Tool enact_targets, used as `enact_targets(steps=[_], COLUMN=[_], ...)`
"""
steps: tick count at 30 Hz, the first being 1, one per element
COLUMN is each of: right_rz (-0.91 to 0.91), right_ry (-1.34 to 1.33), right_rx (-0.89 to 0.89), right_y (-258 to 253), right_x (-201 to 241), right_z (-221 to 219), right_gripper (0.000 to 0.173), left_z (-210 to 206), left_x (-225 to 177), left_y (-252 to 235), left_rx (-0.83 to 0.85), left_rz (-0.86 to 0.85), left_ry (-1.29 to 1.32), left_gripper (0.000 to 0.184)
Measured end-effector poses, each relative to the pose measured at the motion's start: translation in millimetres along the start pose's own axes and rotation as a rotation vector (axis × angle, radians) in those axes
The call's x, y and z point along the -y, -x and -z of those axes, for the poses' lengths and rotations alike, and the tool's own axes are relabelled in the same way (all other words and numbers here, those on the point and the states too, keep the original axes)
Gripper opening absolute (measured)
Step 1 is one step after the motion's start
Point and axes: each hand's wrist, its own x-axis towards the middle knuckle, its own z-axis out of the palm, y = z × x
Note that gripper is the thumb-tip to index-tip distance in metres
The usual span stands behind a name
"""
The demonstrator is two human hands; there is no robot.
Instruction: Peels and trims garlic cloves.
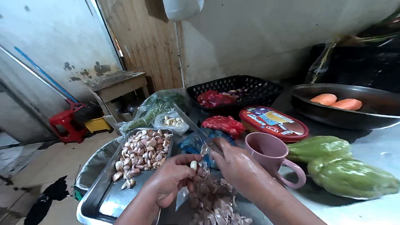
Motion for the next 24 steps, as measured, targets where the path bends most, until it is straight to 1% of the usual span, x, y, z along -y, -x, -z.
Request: enact_targets(steps=[2,4,6,7,10,12,13,15,17,21,24], right_rz=[-0.008,-0.034,-0.065,-0.072,0.026,0.139,0.143,0.076,0.103,0.162,0.130], right_ry=[-0.035,-0.065,-0.066,-0.062,-0.058,-0.050,-0.057,-0.101,-0.126,-0.146,-0.161], right_rx=[-0.061,-0.057,-0.004,0.024,-0.041,-0.161,-0.159,-0.043,-0.040,-0.045,0.001], right_y=[-1.9,-2.6,-3.3,-3.9,-3.9,-4.5,-4.2,-2.1,-1.3,2.1,2.3], right_x=[-5.4,-6.6,-3.5,-2.7,-14.3,-22.9,-21.4,-13.3,-13.3,-13.5,-10.8], right_z=[0.7,3.3,6.9,8.0,0.2,-8.5,-7.8,-0.7,-4.3,-9.4,-8.6], right_gripper=[0.030,0.030,0.032,0.033,0.030,0.027,0.027,0.028,0.027,0.025,0.029], left_z=[5.4,17.1,30.9,38.7,52.1,51.7,50.6,49.6,50.6,53.6,67.0], left_x=[-14.8,-33.3,-57.3,-69.4,-92.4,-103.0,-106.6,-108.0,-100.9,-78.0,-53.9], left_y=[-10.1,-32.2,-62.3,-77.8,-100.1,-93.9,-86.8,-68.5,-47.7,-8.6,6.9], left_rx=[-0.081,-0.174,-0.276,-0.319,-0.422,-0.443,-0.447,-0.456,-0.446,-0.319,-0.244], left_rz=[-0.013,-0.101,-0.150,-0.153,-0.210,-0.253,-0.266,-0.256,-0.215,-0.060,-0.028], left_ry=[-0.114,-0.320,-0.562,-0.628,-0.679,-0.661,-0.660,-0.721,-0.850,-1.175,-1.361], left_gripper=[0.032,0.029,0.036,0.041,0.051,0.048,0.045,0.039,0.035,0.026,0.019])
